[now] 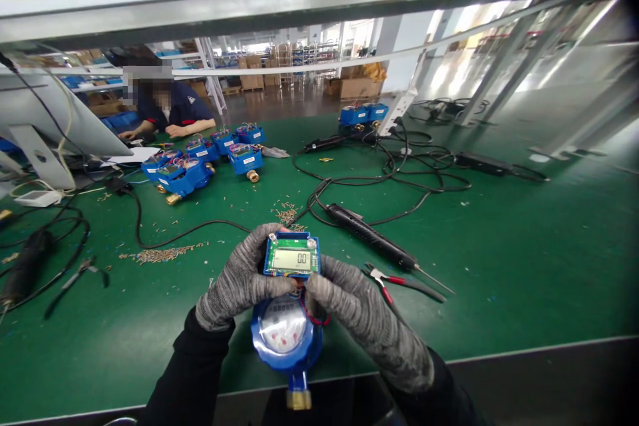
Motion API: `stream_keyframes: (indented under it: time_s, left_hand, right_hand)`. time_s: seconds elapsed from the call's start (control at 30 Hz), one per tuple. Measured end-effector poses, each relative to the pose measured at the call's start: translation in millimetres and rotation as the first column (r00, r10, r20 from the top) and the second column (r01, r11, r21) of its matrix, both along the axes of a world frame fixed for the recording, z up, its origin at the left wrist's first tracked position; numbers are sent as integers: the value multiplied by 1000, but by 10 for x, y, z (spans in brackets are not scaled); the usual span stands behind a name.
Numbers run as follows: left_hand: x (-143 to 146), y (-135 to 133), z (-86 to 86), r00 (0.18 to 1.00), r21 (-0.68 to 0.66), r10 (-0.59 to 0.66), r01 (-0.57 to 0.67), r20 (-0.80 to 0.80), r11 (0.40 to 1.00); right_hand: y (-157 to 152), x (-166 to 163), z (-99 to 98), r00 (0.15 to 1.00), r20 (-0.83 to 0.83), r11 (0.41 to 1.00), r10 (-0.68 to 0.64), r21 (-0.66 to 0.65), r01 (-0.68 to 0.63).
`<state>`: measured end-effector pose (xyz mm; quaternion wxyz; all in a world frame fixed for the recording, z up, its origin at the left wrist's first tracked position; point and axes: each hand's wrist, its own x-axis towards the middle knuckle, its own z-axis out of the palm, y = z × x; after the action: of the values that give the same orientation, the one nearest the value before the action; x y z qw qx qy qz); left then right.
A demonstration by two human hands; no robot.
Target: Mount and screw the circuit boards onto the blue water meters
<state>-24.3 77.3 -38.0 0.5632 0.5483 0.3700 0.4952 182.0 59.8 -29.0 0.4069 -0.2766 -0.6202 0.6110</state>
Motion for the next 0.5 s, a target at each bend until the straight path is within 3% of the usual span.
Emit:
stream_keyframes:
  time_s: [0.1,0.17,0.23,0.3,0.37,0.43,0.5]
  left_hand:
    - [-31,-15,-23,996,-40,15,-12,90,999]
    - [-34,-21,-14,995,-55,2,4,104,998]
    - [-34,-21,-4,994,-64,-21,28,105,998]
    - [-47,-16,-9,995,-77,-37,44,94,996]
    - [-77,-6,-29,997,-91,-51,57,66,994]
    - [-118,6,-58,997,-95,-62,65,41,993]
    - [-157,18,-89,996,-97,-76,79,40,992]
  right_hand:
    - [-134,70,-60,982,173,996,-76,62,66]
    - [-169,210,-202,941,259,957,-217,248,152]
    - [-128,444,-401,844,347,855,-409,469,222]
    - [-36,750,-622,671,463,745,-579,635,205]
    - [59,1067,-810,483,644,755,-593,653,58]
    - [121,1327,-919,385,752,787,-535,610,-99]
    - [146,1498,-939,307,815,812,-492,557,-176]
